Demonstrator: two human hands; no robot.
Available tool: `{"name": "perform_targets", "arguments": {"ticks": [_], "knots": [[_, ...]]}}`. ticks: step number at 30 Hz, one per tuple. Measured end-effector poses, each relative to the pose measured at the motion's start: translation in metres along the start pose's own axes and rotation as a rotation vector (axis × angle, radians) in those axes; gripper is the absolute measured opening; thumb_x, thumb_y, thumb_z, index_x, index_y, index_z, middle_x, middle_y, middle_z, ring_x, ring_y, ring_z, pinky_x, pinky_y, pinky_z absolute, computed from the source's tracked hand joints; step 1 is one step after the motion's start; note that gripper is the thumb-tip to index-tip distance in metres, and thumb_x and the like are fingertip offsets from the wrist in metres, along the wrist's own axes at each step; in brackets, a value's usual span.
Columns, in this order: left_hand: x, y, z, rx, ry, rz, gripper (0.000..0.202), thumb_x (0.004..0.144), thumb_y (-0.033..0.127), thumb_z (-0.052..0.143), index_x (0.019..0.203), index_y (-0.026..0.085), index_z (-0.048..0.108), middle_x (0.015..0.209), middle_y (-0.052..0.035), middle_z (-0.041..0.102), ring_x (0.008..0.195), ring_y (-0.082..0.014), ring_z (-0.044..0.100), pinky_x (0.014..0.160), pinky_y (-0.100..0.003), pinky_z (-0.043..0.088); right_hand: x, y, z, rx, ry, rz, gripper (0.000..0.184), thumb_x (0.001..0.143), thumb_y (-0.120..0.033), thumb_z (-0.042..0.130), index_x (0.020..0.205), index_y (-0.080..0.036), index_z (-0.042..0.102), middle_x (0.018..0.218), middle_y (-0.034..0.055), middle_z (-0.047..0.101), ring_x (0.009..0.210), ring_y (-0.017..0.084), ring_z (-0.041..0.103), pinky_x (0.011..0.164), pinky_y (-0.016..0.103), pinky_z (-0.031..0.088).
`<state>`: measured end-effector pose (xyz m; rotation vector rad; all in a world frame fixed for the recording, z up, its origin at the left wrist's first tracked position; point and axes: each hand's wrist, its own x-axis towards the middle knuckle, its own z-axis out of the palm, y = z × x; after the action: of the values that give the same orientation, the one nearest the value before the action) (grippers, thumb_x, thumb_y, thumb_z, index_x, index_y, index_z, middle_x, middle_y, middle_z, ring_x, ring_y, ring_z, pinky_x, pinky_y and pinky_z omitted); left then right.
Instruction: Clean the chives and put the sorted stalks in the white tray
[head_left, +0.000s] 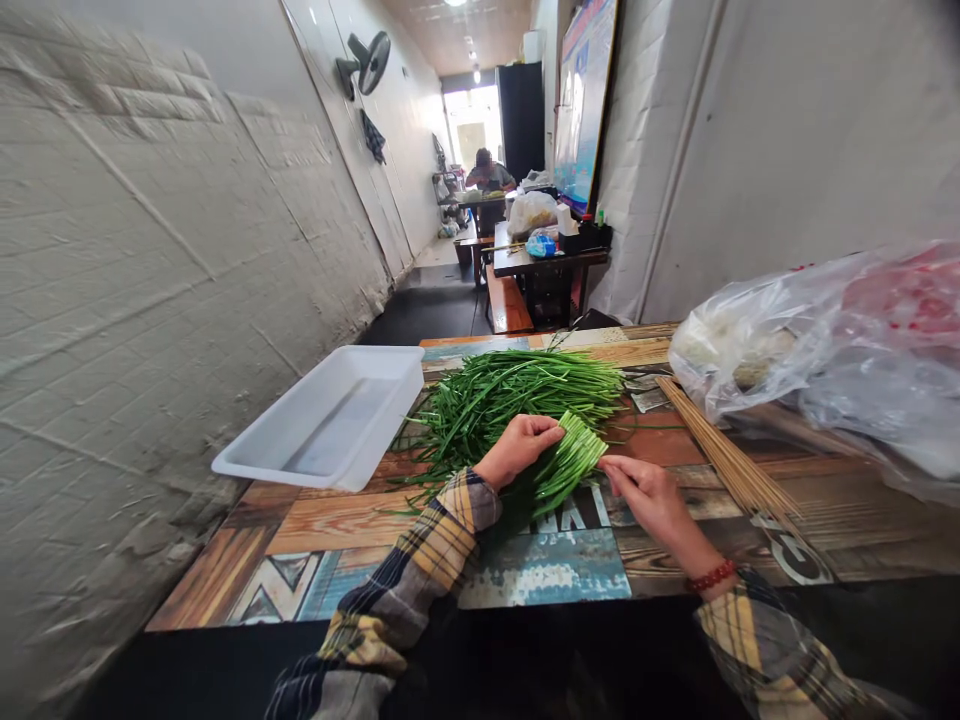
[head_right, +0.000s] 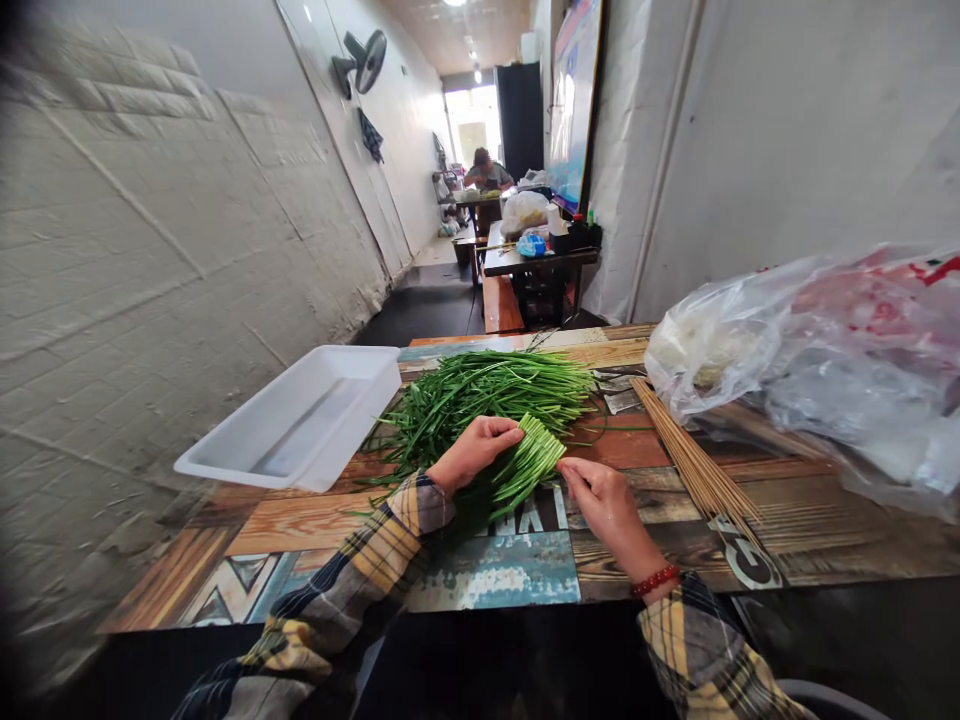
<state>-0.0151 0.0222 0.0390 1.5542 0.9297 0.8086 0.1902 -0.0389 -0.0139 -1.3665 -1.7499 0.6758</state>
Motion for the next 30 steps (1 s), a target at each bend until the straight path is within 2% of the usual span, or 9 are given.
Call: {"name": "perform_targets", "arguments": {"ticks": [3, 8, 14, 21, 23, 25, 28, 29, 30], "knots": [[0.000, 0.001, 0.000, -0.078, 0.001, -0.031, 0.043, 0.073, 0.052, 0.064, 0.064, 0.011, 0.057, 0.057, 0.0041, 0.046, 0.052, -0.0050, 0.034, 0.051, -0.020, 0.026, 0.001, -0.002, -0.005, 0.063, -0.079, 0.040, 0.039, 0.090, -0.044, 0.042, 0.092, -0.016, 0.070, 0.059, 0.0004, 0.059, 0.056, 0.016, 0.057, 0.056, 0.026, 0.042], [0.001, 0.002, -0.002, -0.116, -0.023, -0.054, 0.041, 0.070, 0.049, 0.069, 0.078, 0.009, 0.066, 0.066, -0.0004, 0.057, 0.059, -0.0079, 0.045, 0.059, -0.021, 0.035, -0.004, -0.010, -0.019, 0.248, -0.242, 0.127, 0.036, 0.088, -0.041, 0.046, 0.110, -0.015, 0.059, 0.064, -0.0010, 0.061, 0.046, 0.012, 0.054, 0.045, 0.023, 0.040], [0.001, 0.003, 0.002, -0.056, -0.023, -0.053, 0.038, 0.071, 0.047, 0.068, 0.077, 0.009, 0.068, 0.068, -0.0007, 0.060, 0.060, -0.0088, 0.047, 0.060, -0.022, 0.036, -0.005, -0.013, -0.017, 0.342, -0.210, 0.181, 0.036, 0.087, -0.045, 0.048, 0.103, -0.015, 0.060, 0.066, 0.0001, 0.061, 0.048, 0.012, 0.056, 0.041, 0.021, 0.040], [0.001, 0.004, 0.004, -0.009, 0.021, -0.045, 0.039, 0.072, 0.048, 0.065, 0.074, 0.009, 0.068, 0.062, 0.0012, 0.057, 0.056, -0.0074, 0.043, 0.057, -0.021, 0.033, -0.009, -0.009, -0.014, 0.317, -0.189, 0.200, 0.037, 0.086, -0.047, 0.050, 0.097, -0.014, 0.065, 0.063, -0.0003, 0.061, 0.046, 0.011, 0.054, 0.040, 0.021, 0.035], [0.002, 0.006, 0.006, 0.012, 0.030, -0.031, 0.036, 0.073, 0.045, 0.066, 0.076, 0.009, 0.070, 0.064, 0.0001, 0.060, 0.058, -0.0085, 0.046, 0.059, -0.022, 0.036, -0.012, -0.008, -0.014, 0.317, -0.172, 0.205, 0.038, 0.085, -0.048, 0.050, 0.096, -0.014, 0.065, 0.061, -0.0007, 0.060, 0.044, 0.010, 0.052, 0.040, 0.021, 0.034], [0.001, 0.012, 0.009, 0.007, 0.111, 0.014, 0.031, 0.071, 0.038, 0.068, 0.084, 0.010, 0.071, 0.075, -0.0031, 0.066, 0.068, -0.0115, 0.053, 0.067, -0.023, 0.040, -0.015, -0.008, -0.012, 0.345, -0.139, 0.205, 0.040, 0.084, -0.050, 0.052, 0.095, -0.014, 0.066, 0.060, -0.0013, 0.059, 0.043, 0.010, 0.051, 0.040, 0.021, 0.034], [-0.016, 0.025, 0.019, -0.074, 0.455, 0.122, 0.033, 0.072, 0.031, 0.068, 0.100, 0.013, 0.069, 0.092, -0.0070, 0.069, 0.082, -0.0150, 0.058, 0.076, -0.025, 0.043, -0.018, -0.008, -0.008, 0.398, -0.089, 0.205, 0.043, 0.082, -0.053, 0.054, 0.094, -0.013, 0.066, 0.059, -0.0016, 0.058, 0.042, 0.010, 0.049, 0.042, 0.022, 0.036], [-0.027, 0.028, 0.026, -0.130, 0.579, 0.150, 0.031, 0.076, 0.032, 0.065, 0.100, 0.013, 0.068, 0.091, -0.0070, 0.069, 0.082, -0.0150, 0.059, 0.077, -0.025, 0.044, -0.019, -0.009, -0.007, 0.411, -0.078, 0.210, 0.044, 0.082, -0.054, 0.055, 0.094, -0.013, 0.066, 0.059, -0.0016, 0.058, 0.043, 0.010, 0.049, 0.042, 0.022, 0.036], [-0.039, 0.030, 0.035, -0.186, 0.635, 0.161, 0.028, 0.079, 0.034, 0.063, 0.098, 0.014, 0.067, 0.087, -0.0061, 0.068, 0.080, -0.0148, 0.059, 0.076, -0.026, 0.044, -0.019, -0.009, -0.005, 0.421, -0.073, 0.218, 0.044, 0.081, -0.054, 0.056, 0.094, -0.013, 0.066, 0.059, -0.0015, 0.058, 0.043, 0.010, 0.049, 0.042, 0.023, 0.036]]}}
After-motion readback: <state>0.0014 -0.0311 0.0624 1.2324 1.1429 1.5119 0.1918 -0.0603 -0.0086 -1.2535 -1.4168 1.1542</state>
